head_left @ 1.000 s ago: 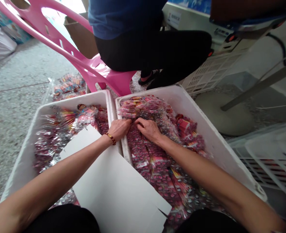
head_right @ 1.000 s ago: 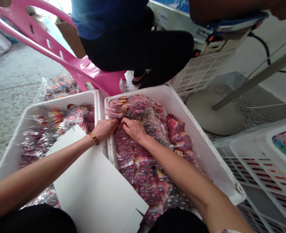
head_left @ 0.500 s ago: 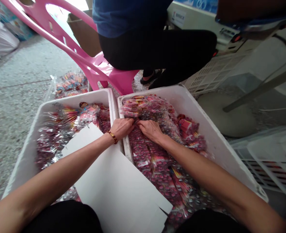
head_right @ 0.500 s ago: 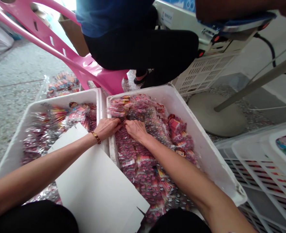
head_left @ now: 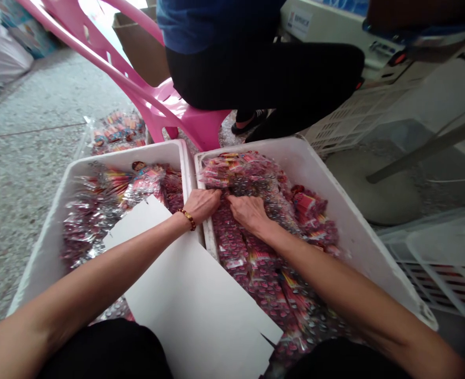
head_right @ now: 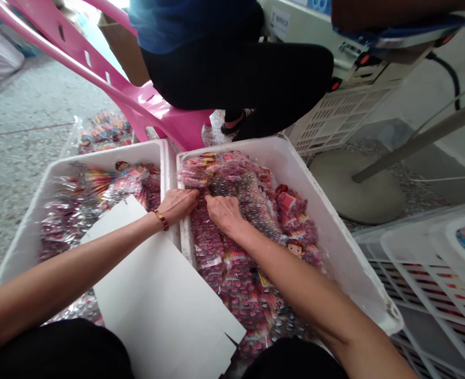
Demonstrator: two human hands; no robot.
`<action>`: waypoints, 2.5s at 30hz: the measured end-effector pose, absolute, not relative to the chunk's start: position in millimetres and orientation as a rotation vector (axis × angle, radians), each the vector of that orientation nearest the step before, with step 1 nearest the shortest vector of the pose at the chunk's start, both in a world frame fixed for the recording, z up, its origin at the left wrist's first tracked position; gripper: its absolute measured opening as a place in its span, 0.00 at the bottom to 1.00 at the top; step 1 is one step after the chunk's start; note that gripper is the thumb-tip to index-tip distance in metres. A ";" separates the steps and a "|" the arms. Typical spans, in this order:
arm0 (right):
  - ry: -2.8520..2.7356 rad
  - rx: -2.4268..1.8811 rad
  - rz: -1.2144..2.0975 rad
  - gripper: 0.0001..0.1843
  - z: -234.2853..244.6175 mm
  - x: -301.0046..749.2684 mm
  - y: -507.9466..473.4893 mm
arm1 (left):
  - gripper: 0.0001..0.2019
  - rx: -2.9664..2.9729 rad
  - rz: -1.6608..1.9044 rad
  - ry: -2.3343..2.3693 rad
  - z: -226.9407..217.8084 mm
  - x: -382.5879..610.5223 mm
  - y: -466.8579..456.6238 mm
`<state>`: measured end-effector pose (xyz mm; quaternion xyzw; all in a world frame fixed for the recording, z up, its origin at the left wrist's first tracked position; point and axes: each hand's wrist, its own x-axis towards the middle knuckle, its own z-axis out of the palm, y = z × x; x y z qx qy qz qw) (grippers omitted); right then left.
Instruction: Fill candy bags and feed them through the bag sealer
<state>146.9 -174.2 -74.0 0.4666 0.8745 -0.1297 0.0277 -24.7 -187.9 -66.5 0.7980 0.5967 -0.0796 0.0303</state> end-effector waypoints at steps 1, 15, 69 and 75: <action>2.696 1.451 -0.404 0.21 -74.0 144.4 -174.2 | 0.13 2.459 -0.246 1.833 -66.2 -24.6 -187.9; 2.729 1.365 -0.519 0.21 -71.1 145.2 -164.6 | 0.14 2.440 -0.199 1.855 -68.9 -27.3 -186.7; 2.755 1.429 -0.818 0.24 -82.5 159.0 -167.7 | 0.11 2.458 -0.242 1.705 -67.6 -39.5 -177.7; 2.799 1.483 -0.851 0.20 -78.6 162.6 -171.8 | 0.09 2.417 -0.119 1.724 -67.8 -42.0 -178.3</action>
